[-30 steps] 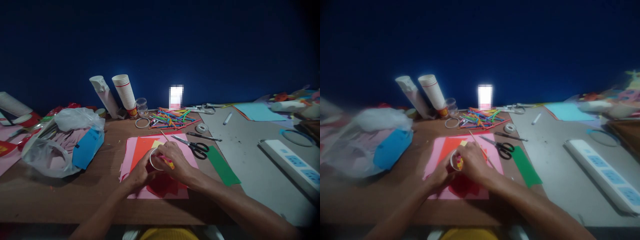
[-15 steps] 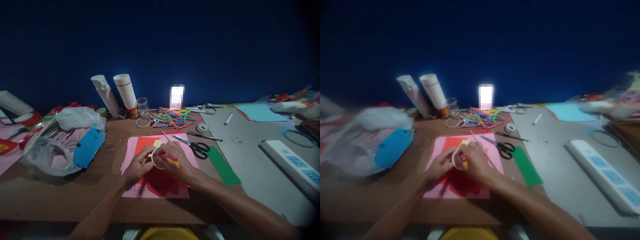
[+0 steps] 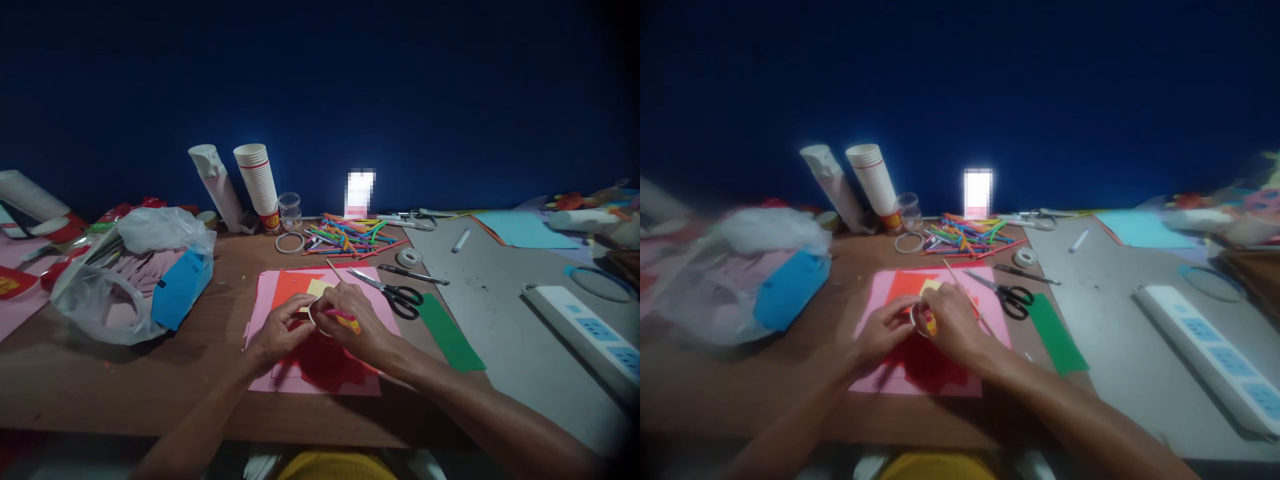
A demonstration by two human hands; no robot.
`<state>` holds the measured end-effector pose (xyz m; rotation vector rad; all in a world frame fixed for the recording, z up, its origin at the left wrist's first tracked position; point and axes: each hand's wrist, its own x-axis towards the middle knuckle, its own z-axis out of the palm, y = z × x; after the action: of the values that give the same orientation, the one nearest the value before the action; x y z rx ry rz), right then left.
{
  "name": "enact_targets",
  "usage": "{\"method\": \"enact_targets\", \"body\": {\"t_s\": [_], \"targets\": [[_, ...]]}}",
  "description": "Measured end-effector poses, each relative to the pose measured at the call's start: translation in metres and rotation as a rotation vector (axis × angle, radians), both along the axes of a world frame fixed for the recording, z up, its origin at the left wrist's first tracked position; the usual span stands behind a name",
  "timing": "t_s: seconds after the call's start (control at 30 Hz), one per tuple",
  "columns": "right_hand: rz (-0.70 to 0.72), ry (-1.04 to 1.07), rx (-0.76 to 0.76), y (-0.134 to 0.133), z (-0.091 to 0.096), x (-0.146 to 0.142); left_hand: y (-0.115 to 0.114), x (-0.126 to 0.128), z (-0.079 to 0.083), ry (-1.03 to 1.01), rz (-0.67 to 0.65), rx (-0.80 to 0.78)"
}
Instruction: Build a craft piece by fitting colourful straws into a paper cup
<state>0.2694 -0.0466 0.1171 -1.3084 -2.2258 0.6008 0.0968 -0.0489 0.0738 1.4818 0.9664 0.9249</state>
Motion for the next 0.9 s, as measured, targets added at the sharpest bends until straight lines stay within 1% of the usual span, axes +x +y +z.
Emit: {"method": "enact_targets", "body": {"t_s": [0.1, 0.23, 0.3, 0.47, 0.57, 0.7, 0.8, 0.9], "targets": [[-0.021, 0.020, 0.031, 0.002, -0.005, 0.002, 0.000, 0.001, 0.003, 0.045, 0.014, 0.064], [-0.036, 0.062, 0.039, 0.006, -0.011, 0.005, -0.001, 0.002, 0.009, 0.039, -0.010, 0.067], [-0.033, 0.063, 0.040, 0.007, -0.012, 0.006, -0.001, 0.002, 0.011, 0.039, 0.014, 0.077], [-0.034, 0.059, 0.045, 0.006, -0.013, 0.006, 0.000, 0.005, 0.006, 0.050, 0.077, 0.099], [-0.052, 0.016, 0.066, 0.007, -0.016, 0.005, -0.001, 0.006, 0.004, 0.056, 0.090, 0.151], [-0.060, -0.025, 0.105, 0.007, -0.018, 0.003, -0.004, 0.005, 0.004, 0.065, 0.091, 0.191], [-0.056, 0.001, 0.103, 0.006, -0.018, 0.002, -0.005, 0.004, 0.004, 0.075, 0.103, 0.235], [-0.048, 0.044, 0.061, 0.006, -0.018, 0.002, -0.004, 0.005, 0.003, 0.068, 0.095, 0.247]]}}
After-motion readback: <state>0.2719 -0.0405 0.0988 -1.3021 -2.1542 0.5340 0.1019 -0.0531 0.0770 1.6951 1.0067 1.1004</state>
